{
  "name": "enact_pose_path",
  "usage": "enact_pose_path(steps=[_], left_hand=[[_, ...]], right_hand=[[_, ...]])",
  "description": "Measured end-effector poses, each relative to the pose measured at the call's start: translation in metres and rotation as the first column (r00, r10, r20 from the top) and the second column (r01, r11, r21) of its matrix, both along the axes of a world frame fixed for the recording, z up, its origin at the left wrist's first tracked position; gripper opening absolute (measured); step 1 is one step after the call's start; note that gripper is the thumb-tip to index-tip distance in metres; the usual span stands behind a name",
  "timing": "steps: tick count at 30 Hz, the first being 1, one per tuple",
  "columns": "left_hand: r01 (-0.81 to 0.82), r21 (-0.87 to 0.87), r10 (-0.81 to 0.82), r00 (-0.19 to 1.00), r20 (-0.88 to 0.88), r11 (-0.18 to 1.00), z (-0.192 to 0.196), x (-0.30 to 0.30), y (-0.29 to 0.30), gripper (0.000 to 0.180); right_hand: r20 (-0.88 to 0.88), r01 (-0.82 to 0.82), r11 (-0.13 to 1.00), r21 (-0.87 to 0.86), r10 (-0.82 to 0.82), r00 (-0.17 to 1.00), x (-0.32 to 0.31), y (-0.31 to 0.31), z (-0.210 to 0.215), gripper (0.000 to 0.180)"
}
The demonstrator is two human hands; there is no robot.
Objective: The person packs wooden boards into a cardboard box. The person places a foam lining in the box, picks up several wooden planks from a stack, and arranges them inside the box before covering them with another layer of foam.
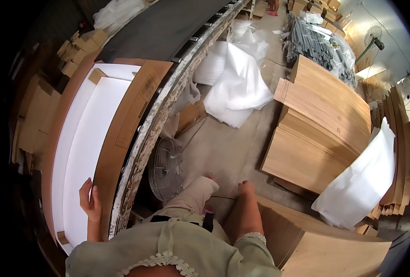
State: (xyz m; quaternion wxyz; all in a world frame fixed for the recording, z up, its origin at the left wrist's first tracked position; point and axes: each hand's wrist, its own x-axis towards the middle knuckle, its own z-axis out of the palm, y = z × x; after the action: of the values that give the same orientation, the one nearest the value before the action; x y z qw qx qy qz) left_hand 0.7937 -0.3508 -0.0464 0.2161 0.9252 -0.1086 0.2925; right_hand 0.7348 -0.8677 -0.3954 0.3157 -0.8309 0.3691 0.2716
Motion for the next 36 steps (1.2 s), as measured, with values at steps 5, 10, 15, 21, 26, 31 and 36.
enact_pose_path(steps=[5, 10, 15, 21, 26, 31, 36], left_hand=[[0.465, -0.238, -0.514, 0.827, -0.227, 0.853, -0.048, 0.138, -0.202, 0.015], [0.390, -0.605, -0.718, 0.330, -0.613, 0.695, -0.158, 0.224, -0.358, 0.014], [0.624, -0.554, -0.742, 0.063, -0.668, 0.552, -0.206, 0.282, -0.468, 0.016], [0.384, -0.466, -0.532, 0.080, -0.843, 0.797, -0.254, 0.332, -0.528, 0.020], [-0.037, -0.349, -0.350, -0.049, -0.935, 0.936, -0.311, 0.348, -0.560, 0.025], [0.045, -0.359, -0.342, -0.217, -0.915, 0.932, -0.377, 0.349, -0.629, 0.030], [-0.225, -0.400, -0.458, -0.494, -0.739, 0.889, -0.433, 0.357, -0.770, 0.044]], right_hand=[[0.013, -0.040, 0.988, -0.152, 0.042, 0.999, 0.073, -0.086, 0.004, 0.048], [-0.007, 0.028, 0.953, -0.301, -0.031, 0.999, 0.151, -0.185, 0.020, 0.059], [0.143, 0.062, 0.847, -0.528, 0.016, 0.990, 0.235, -0.269, -0.008, 0.071], [-0.070, -0.120, 0.824, -0.553, 0.098, 0.993, 0.353, -0.390, -0.082, 0.080], [0.020, -0.140, 0.751, -0.645, 0.200, 0.980, 0.419, -0.467, -0.133, 0.073], [0.311, -0.050, 0.642, -0.765, 0.437, 0.844, 0.362, -0.473, -0.182, 0.048], [0.380, -0.122, 0.727, -0.676, 0.486, 0.787, 0.294, -0.437, -0.160, 0.038]])
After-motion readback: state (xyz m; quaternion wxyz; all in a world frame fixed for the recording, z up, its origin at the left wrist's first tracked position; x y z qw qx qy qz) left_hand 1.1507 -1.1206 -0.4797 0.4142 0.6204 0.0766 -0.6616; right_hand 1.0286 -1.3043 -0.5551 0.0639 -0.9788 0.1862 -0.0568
